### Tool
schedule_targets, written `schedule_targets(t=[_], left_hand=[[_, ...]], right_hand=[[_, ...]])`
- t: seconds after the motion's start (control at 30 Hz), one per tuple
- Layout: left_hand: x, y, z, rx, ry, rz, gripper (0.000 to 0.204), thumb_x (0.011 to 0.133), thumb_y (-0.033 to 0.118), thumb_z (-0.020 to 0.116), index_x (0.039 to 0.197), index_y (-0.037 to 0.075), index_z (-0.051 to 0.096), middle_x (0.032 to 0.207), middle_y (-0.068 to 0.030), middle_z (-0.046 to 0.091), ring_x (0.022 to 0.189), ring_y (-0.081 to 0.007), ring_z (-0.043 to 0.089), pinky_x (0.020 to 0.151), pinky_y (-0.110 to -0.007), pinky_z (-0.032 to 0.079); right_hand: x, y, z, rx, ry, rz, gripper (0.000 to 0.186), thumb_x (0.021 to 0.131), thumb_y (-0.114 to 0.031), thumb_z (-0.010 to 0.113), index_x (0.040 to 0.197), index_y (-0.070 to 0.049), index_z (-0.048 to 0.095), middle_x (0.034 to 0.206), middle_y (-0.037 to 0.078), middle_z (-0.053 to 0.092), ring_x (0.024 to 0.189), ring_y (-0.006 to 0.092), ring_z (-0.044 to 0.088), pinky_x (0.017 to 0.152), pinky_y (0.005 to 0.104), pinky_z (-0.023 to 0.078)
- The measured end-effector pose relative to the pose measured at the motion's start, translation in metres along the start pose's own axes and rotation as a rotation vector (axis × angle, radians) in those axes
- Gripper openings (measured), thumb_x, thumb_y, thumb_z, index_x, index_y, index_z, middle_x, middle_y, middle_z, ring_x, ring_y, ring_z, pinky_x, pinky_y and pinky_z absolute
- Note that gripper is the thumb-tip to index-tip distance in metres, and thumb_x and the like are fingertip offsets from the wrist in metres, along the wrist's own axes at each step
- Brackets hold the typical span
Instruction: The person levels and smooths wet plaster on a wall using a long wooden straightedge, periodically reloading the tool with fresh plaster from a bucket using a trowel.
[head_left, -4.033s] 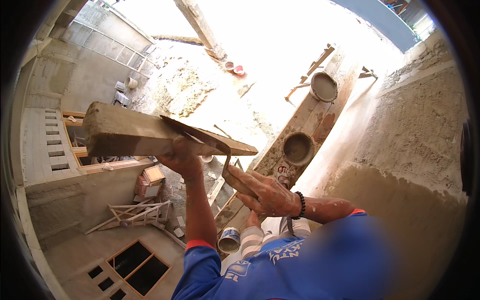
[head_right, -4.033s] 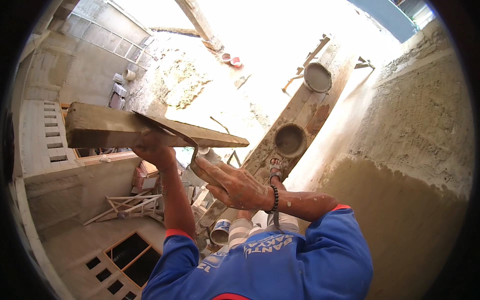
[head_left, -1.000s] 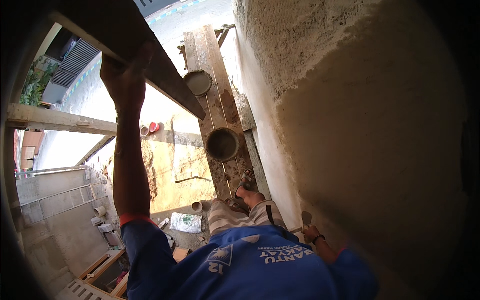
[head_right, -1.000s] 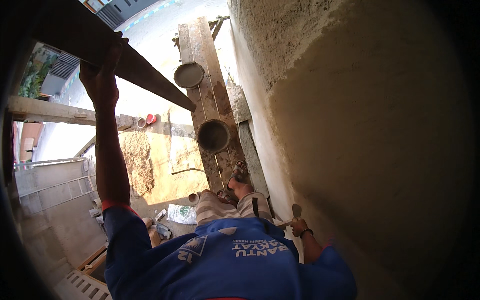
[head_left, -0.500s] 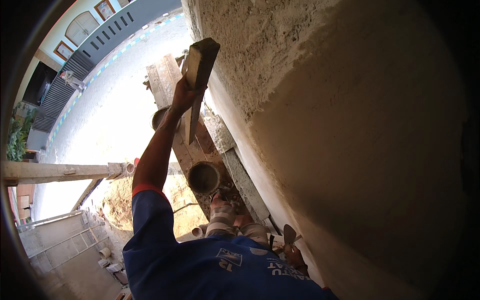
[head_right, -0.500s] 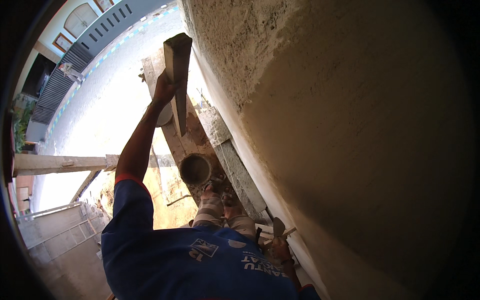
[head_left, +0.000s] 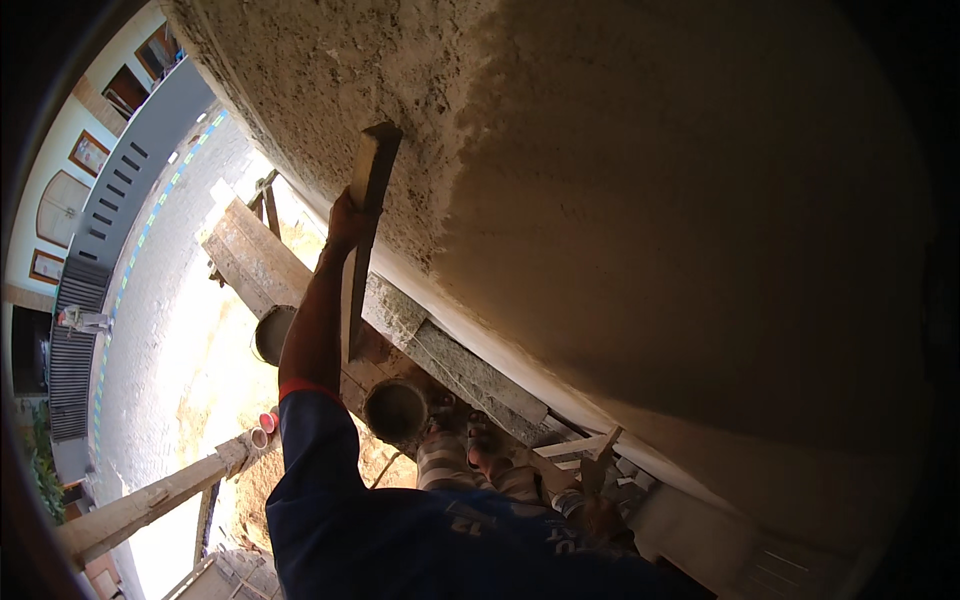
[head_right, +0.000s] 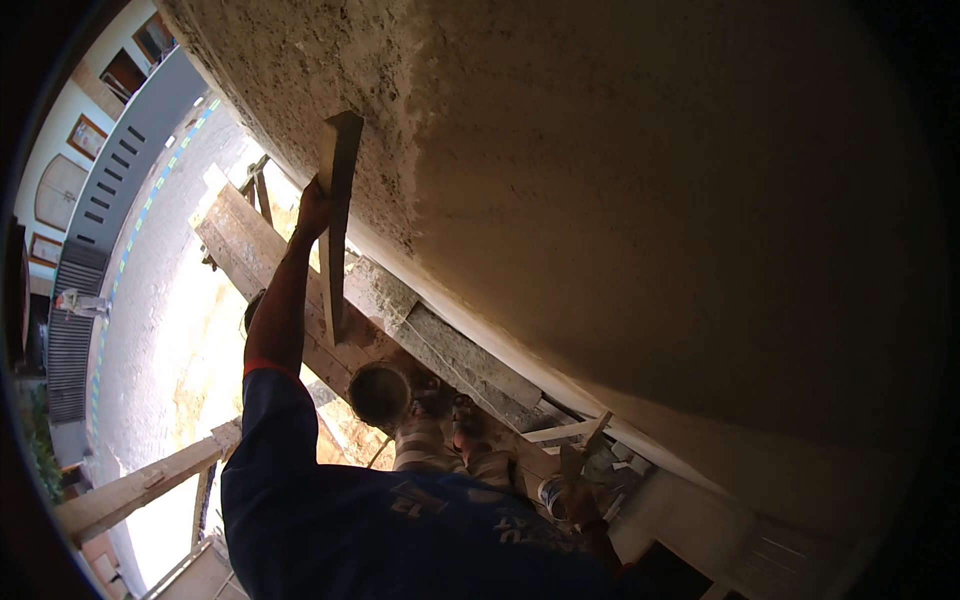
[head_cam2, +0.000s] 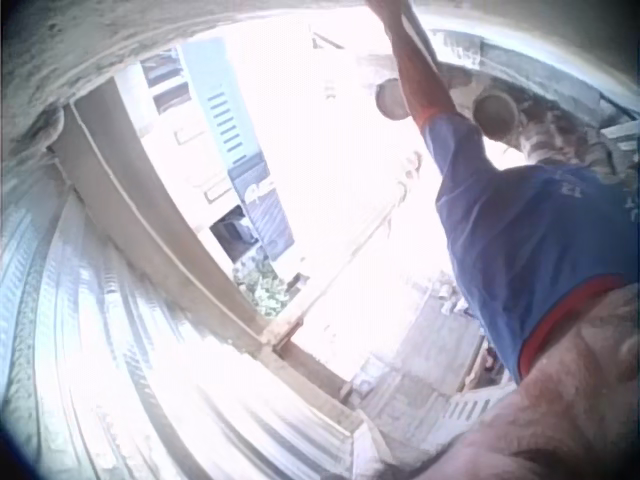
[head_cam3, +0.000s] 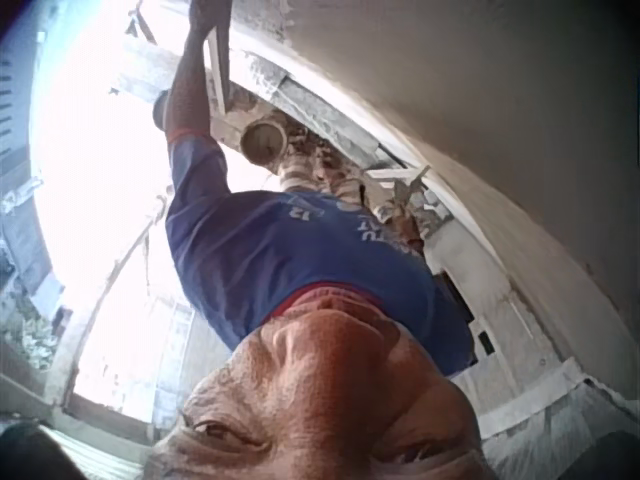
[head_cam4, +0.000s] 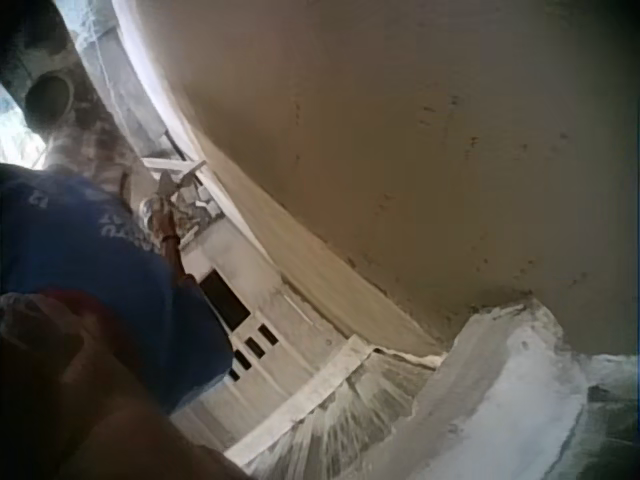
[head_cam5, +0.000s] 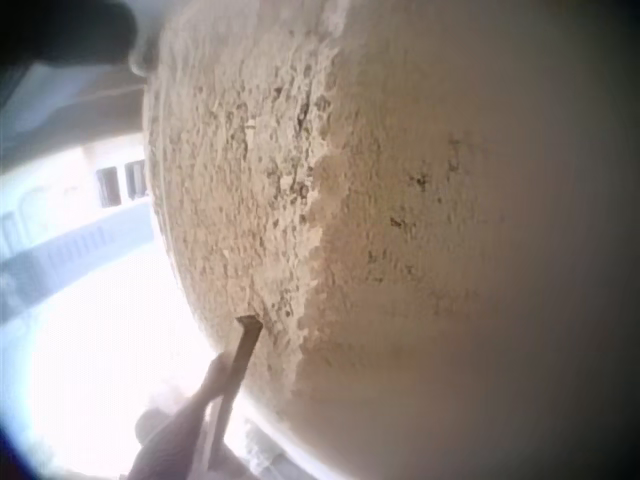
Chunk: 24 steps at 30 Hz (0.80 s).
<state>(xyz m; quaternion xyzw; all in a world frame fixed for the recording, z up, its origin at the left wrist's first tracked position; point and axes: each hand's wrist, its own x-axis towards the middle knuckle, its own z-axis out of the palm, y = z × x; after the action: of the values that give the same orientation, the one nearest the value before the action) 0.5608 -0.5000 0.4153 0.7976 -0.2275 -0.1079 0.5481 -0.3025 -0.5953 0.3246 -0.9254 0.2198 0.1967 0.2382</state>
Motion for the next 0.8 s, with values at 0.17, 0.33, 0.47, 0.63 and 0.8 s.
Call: schedule_targets(t=[0.17,0.33,0.47,0.63,0.8], left_hand=[[0.037,-0.026,0.014,-0.091,-0.027,0.036,0.056,0.068,0.011,0.073,0.116,0.0,0.046,0.089,-0.012,0.062,0.072,-0.0178,0.06,0.062,-0.031,0.05],[0.024,-0.007,0.032,0.066,0.073,0.175,0.098,0.069,0.019,0.077,0.142,-0.002,0.016,0.137,-0.0247,0.033,0.122,-0.0326,0.04,0.1,-0.04,0.036],[0.026,-0.001,0.062,0.09,0.113,0.243,0.106,0.067,0.026,0.081,0.143,-0.004,0.012,0.143,-0.026,0.024,0.127,-0.0349,0.035,0.106,-0.042,0.031],[0.035,0.014,0.038,0.2,0.166,0.195,0.117,0.063,0.037,0.083,0.142,-0.005,0.007,0.139,-0.0315,0.024,0.126,-0.0406,0.035,0.104,-0.045,0.033],[0.014,0.03,0.054,0.279,0.259,0.182,0.126,0.06,0.051,0.08,0.143,-0.005,0.003,0.136,-0.0354,0.023,0.124,-0.0456,0.033,0.102,-0.05,0.034]], right_hand=[[-0.004,-0.076,-0.027,1.255,0.037,0.775,0.041,0.09,-0.033,0.055,0.122,-0.01,0.048,0.076,0.005,0.055,0.051,0.0126,0.049,0.046,0.0297,0.04],[-0.025,-0.121,-0.056,1.008,0.026,0.963,0.034,0.082,-0.025,0.064,0.109,-0.006,0.057,0.081,0.009,0.059,0.072,0.0173,0.059,0.064,0.0335,0.047],[-0.084,-0.11,0.037,0.735,0.305,0.665,0.032,0.079,-0.015,0.066,0.107,-0.004,0.055,0.064,0.01,0.057,0.05,0.0179,0.058,0.048,0.0344,0.046],[-0.065,-0.128,-0.005,1.199,0.211,1.087,0.034,0.078,-0.013,0.066,0.107,-0.002,0.054,0.067,0.011,0.057,0.047,0.019,0.057,0.046,0.034,0.047],[-0.085,-0.105,0.016,0.946,0.177,0.874,0.056,0.084,-0.021,0.067,0.131,-0.005,0.043,0.105,0.015,0.06,0.075,0.0156,0.061,0.064,0.0312,0.05]])
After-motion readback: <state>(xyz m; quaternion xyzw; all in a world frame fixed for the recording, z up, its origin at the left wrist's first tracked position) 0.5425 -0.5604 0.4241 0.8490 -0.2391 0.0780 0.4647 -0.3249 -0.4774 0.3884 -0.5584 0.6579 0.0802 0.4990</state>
